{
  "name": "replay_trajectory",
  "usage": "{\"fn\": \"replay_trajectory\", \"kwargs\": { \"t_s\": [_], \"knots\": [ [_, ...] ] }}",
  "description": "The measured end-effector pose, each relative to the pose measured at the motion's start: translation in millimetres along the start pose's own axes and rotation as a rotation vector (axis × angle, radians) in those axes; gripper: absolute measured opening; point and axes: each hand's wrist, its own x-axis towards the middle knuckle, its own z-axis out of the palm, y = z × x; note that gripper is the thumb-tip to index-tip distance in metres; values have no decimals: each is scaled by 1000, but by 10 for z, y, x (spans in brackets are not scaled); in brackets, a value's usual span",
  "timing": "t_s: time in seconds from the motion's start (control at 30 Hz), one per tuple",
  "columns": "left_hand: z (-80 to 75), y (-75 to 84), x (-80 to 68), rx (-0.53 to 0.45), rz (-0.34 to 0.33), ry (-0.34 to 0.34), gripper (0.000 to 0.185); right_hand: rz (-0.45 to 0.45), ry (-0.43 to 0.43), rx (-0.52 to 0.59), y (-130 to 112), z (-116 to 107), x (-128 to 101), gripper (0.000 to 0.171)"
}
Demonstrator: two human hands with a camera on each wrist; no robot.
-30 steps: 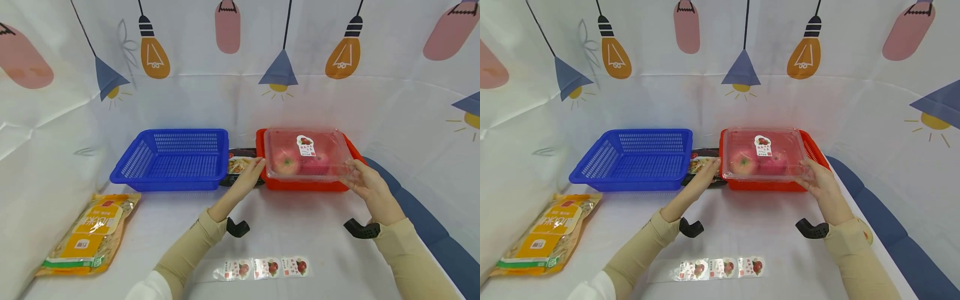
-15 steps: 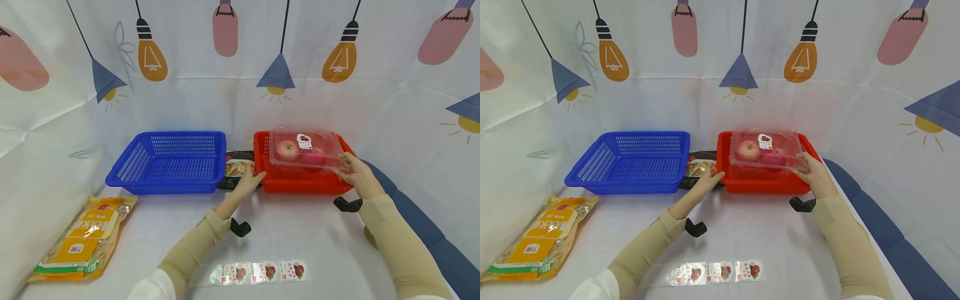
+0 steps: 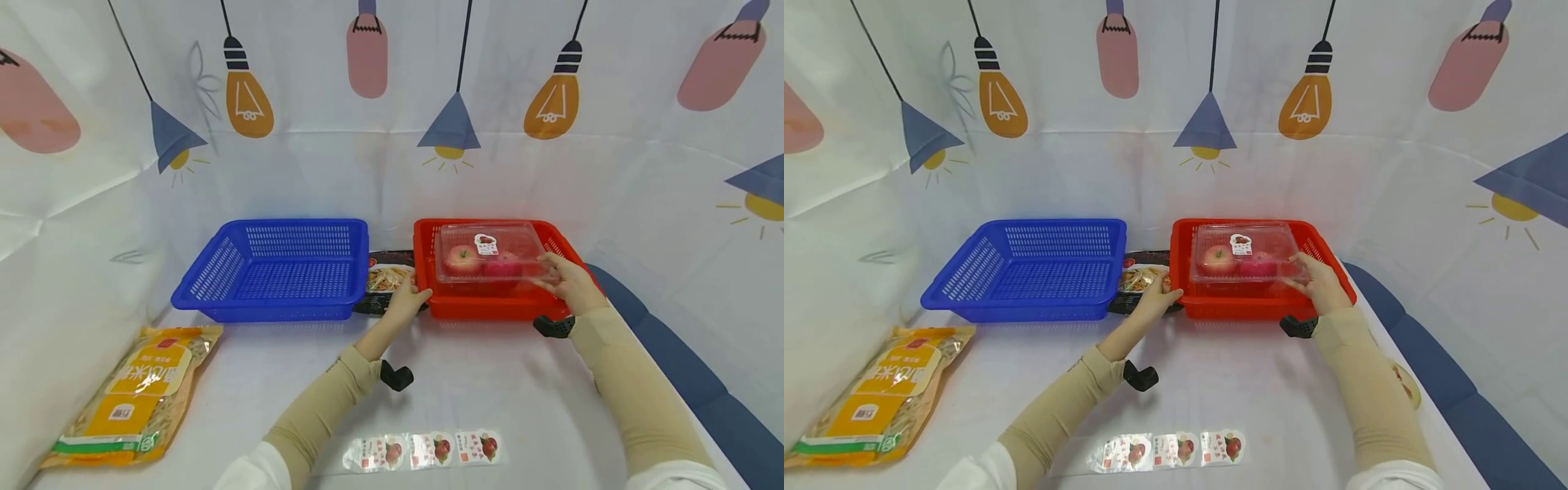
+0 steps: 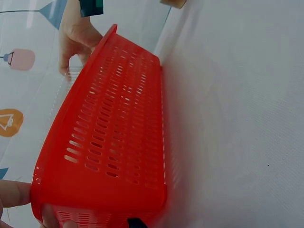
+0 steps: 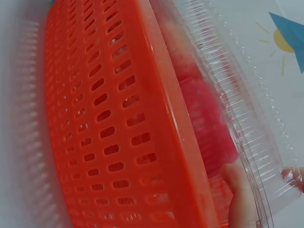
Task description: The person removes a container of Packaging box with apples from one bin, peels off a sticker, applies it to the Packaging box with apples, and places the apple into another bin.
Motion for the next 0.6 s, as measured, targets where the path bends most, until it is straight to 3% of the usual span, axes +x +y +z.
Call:
{"fn": "replay_trajectory", "kwargs": {
  "t_s": [0.23,0.4,0.5,0.6],
  "knots": [
    [10,-16,-10,23,-8,5,56,-173,-148,-253,139,-83,-87,15],
    [6,-36,-3,35,-12,5,58,-173,-132,-223,162,-97,-10,7],
    [3,-44,-2,36,-11,1,59,-151,-69,-165,163,-78,47,12],
    [8,-53,2,32,-10,-3,60,-152,-47,-197,169,-53,55,15]
  ]
}}
